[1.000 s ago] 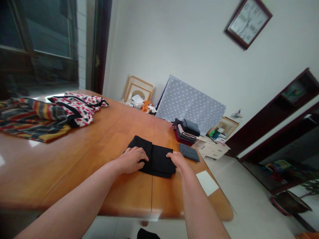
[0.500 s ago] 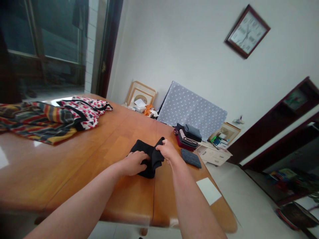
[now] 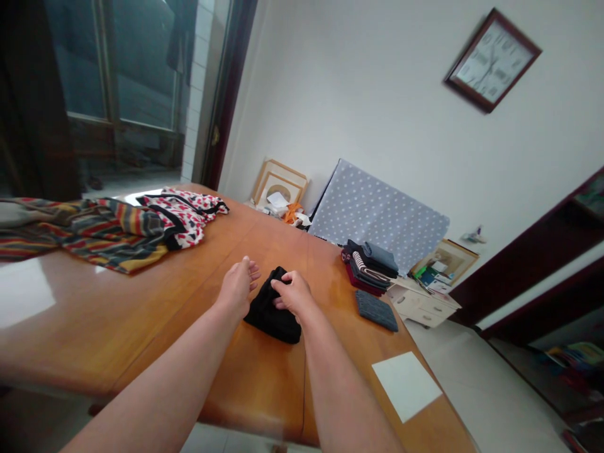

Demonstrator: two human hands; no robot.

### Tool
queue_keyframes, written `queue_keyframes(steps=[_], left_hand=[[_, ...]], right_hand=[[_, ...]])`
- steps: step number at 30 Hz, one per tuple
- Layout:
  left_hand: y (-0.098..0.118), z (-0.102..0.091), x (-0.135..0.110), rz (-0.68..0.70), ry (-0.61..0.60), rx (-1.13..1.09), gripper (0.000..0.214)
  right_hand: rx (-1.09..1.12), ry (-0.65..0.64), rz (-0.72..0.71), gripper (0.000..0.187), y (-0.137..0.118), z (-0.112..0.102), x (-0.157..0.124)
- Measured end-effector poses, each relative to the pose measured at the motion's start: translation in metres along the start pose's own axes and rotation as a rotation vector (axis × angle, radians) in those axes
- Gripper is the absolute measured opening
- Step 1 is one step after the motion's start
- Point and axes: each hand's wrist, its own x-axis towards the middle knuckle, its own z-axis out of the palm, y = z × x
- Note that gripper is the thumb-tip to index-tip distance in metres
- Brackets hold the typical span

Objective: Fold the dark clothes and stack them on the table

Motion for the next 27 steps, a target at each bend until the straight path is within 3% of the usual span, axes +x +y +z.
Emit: queue_keyframes(steps=[2,4,9,13,17,22,25,27], left_hand=[[-0.002,0.0,0.002,0.006,0.017,-0.007,0.035],[-0.003,0.0,0.004,0.016,0.032,-0.008,0.036],[-0.005,0.0,0.007,0.023,0.066,-0.004,0.037],[-0.007,-0.001,0.009,0.042,0.055,-0.008,0.039],[-0.009,-0.002,0.011,0.031,0.057,-0.003,0.039],[-0.009,0.001,0.007,0.049,0.036,0.03,0.03],[-0.007,0.002,0.003,0.08,0.011,0.056,0.027],[-0.007,0.002,0.001,0.102,-0.001,0.08,0.027]], right_hand=[[0.092,-0.008,-0.004,0.024,0.0,-0.003,0.001],[0.112,0.074,-0.024,0.016,0.003,-0.011,0.003],[-0.271,0.246,-0.23,0.018,0.022,-0.027,0.011],[-0.607,0.159,-0.459,0.036,0.031,-0.011,0.013],[-0.769,-0.012,-0.479,0.05,0.034,0.02,0.014],[-0.776,-0.056,-0.421,0.053,0.037,0.038,0.017],[-0.683,-0.076,-0.426,0.051,0.034,0.03,0.02],[-0.498,-0.028,-0.426,0.048,0.032,0.017,0.021]])
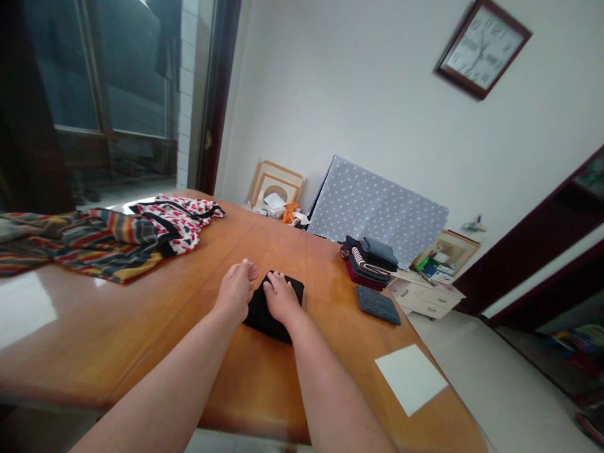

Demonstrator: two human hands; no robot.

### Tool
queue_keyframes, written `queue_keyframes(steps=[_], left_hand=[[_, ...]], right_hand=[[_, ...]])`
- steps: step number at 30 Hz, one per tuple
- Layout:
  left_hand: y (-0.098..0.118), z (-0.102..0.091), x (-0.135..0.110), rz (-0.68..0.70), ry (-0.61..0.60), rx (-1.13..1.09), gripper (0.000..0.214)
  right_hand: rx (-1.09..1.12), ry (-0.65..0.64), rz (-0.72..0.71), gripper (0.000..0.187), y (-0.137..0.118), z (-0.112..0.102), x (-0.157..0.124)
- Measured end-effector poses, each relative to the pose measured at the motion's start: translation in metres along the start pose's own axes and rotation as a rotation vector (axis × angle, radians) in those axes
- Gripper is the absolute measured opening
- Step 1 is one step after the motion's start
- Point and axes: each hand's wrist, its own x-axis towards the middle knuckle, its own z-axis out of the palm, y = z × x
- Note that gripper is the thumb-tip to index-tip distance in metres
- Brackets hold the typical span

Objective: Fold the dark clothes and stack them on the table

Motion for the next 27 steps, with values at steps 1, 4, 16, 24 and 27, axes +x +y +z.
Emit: queue_keyframes(steps=[1,4,16,24,27], left_hand=[[0.0,0.0,-0.001,0.017,-0.005,0.015,0.027],[-0.002,0.001,-0.001,0.122,-0.036,0.093,0.026],[-0.021,-0.003,-0.018,0.732,-0.709,1.19,0.039],[-0.029,-0.003,-0.006,0.677,-0.758,1.298,0.053],[-0.031,-0.004,-0.005,0.616,-0.764,1.237,0.054]], right_hand=[[0.109,0.08,0.032,0.046,0.004,-0.008,-0.001],[0.42,0.371,0.234,0.04,0.024,-0.034,-0.013],[0.694,0.357,0.552,0.021,0.054,-0.043,-0.079],[0.943,0.191,0.701,0.012,0.035,-0.046,-0.068],[0.999,0.131,0.725,0.011,0.034,-0.046,-0.067]])
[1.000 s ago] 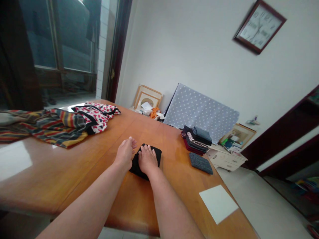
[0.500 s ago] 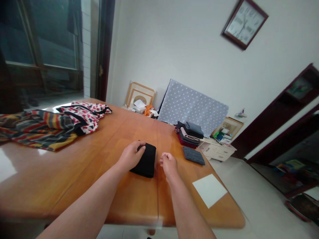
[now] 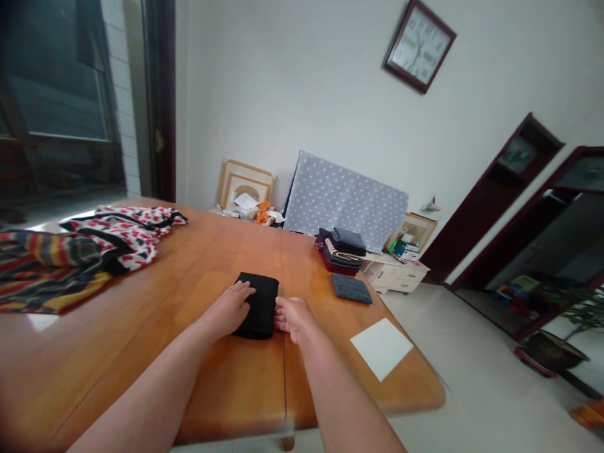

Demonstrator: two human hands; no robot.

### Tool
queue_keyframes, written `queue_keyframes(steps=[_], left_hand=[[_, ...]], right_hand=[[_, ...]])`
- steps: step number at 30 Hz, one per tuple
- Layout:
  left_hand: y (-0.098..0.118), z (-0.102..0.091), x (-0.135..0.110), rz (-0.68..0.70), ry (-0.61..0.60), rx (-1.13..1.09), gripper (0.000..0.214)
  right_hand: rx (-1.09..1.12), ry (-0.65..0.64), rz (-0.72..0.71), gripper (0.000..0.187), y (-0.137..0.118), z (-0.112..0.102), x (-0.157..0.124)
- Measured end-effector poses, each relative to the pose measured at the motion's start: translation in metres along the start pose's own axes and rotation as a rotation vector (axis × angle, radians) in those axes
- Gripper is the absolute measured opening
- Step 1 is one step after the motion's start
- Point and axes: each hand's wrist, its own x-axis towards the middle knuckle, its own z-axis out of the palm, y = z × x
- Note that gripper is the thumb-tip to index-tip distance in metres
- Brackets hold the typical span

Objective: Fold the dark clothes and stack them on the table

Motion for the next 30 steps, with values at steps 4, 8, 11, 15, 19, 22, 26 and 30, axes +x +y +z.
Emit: queue_keyframes(steps=[4,8,11,15,19,22,26,30], left_hand=[[-0.006,0.004,0.002,-0.029,0.015,-0.057,0.054],[-0.008,0.005,0.004,-0.057,0.026,-0.089,0.053],[-0.007,0.002,0.003,-0.08,0.054,-0.116,0.053],[-0.006,0.0,0.002,-0.073,0.108,-0.137,0.05],[-0.005,-0.003,0.001,-0.084,0.119,-0.136,0.048],[-0.003,-0.004,0.001,-0.104,0.116,-0.141,0.048],[-0.002,-0.006,0.0,-0.123,0.111,-0.161,0.047],[0.002,-0.01,-0.002,-0.122,0.155,-0.201,0.046]], right_hand=[[-0.011,-0.051,0.062,0.02,0.001,-0.001,0.005],[-0.024,-0.059,0.101,0.028,-0.003,0.002,0.01],[-0.081,-0.088,0.09,0.032,-0.006,0.011,0.01],[-0.063,-0.078,-0.051,0.021,-0.004,0.026,0.009],[0.044,0.004,-0.133,0.016,0.002,0.036,0.015],[0.101,-0.029,-0.035,0.018,0.005,0.038,0.023],[0.055,-0.088,0.019,0.029,0.003,0.036,0.027],[-0.002,-0.094,-0.182,0.038,-0.011,0.035,0.021]])
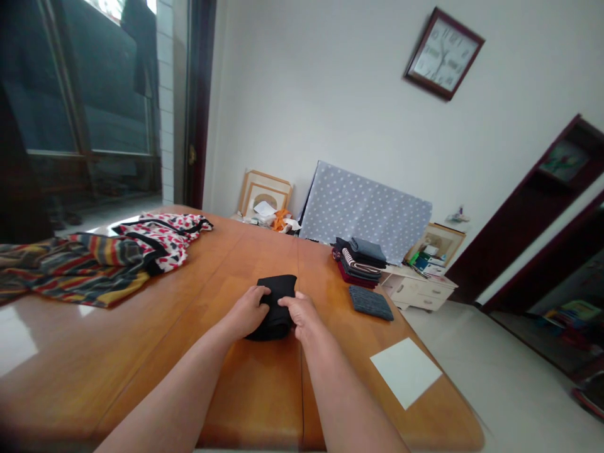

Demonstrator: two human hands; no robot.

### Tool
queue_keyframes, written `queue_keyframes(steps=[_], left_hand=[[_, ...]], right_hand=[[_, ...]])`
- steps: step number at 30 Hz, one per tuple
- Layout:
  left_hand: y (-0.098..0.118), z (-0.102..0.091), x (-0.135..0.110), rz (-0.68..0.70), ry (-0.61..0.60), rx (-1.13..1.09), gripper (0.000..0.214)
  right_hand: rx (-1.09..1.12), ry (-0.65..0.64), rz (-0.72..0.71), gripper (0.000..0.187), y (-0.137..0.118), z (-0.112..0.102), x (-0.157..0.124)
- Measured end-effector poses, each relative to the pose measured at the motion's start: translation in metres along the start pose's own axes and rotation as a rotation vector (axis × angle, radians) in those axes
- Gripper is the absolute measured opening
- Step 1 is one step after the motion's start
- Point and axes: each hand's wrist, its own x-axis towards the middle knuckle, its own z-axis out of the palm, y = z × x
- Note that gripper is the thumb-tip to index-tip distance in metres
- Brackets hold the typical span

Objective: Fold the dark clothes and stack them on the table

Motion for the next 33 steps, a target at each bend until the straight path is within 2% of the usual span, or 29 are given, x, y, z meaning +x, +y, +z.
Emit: queue_keyframes(steps=[3,5,8,10,12,16,19,21,23,26,28,30,33], left_hand=[[0.009,-0.007,0.0,-0.044,0.078,-0.109,0.039],[0.016,-0.014,0.001,-0.147,0.071,-0.394,0.033],[0.025,-0.027,0.0,-0.343,-0.095,-1.045,0.059],[0.029,-0.035,-0.001,-0.436,-0.212,-1.346,0.076],[0.031,-0.038,-0.003,-0.495,-0.27,-1.458,0.075],[0.026,-0.033,-0.007,-0.567,-0.272,-1.383,0.04],[0.021,-0.029,-0.007,-0.57,-0.257,-1.329,0.03],[0.02,-0.031,-0.007,-0.564,-0.26,-1.322,0.031],[0.021,-0.035,-0.008,-0.557,-0.28,-1.326,0.033],[0.026,-0.041,-0.01,-0.543,-0.334,-1.34,0.036],[0.029,-0.043,-0.013,-0.525,-0.379,-1.373,0.038],[0.034,-0.044,-0.015,-0.512,-0.391,-1.412,0.037],[0.046,-0.045,-0.019,-0.519,-0.349,-1.431,0.031]], right_hand=[[-0.186,-0.013,-0.246,0.036,-0.02,-0.001,-0.009],[-0.433,0.001,-0.436,0.033,-0.034,-0.002,-0.021],[-0.899,0.048,-0.68,0.035,-0.048,-0.004,-0.045],[-1.161,0.071,-0.776,0.043,-0.047,-0.004,-0.062],[-1.329,0.089,-0.823,0.049,-0.039,-0.003,-0.075],[-1.384,0.088,-0.82,0.051,-0.009,-0.004,-0.091],[-1.195,0.0,-0.758,0.054,0.011,-0.012,-0.098],[-0.944,-0.015,-0.698,0.053,0.02,-0.023,-0.102],[-0.607,0.066,-0.598,0.047,0.026,-0.037,-0.104],[-0.076,0.237,-0.369,0.045,0.031,-0.061,-0.106],[0.213,0.266,-0.21,0.047,0.033,-0.075,-0.106],[0.432,0.239,-0.084,0.049,0.033,-0.082,-0.107],[0.662,0.15,0.049,0.054,0.027,-0.08,-0.111]])
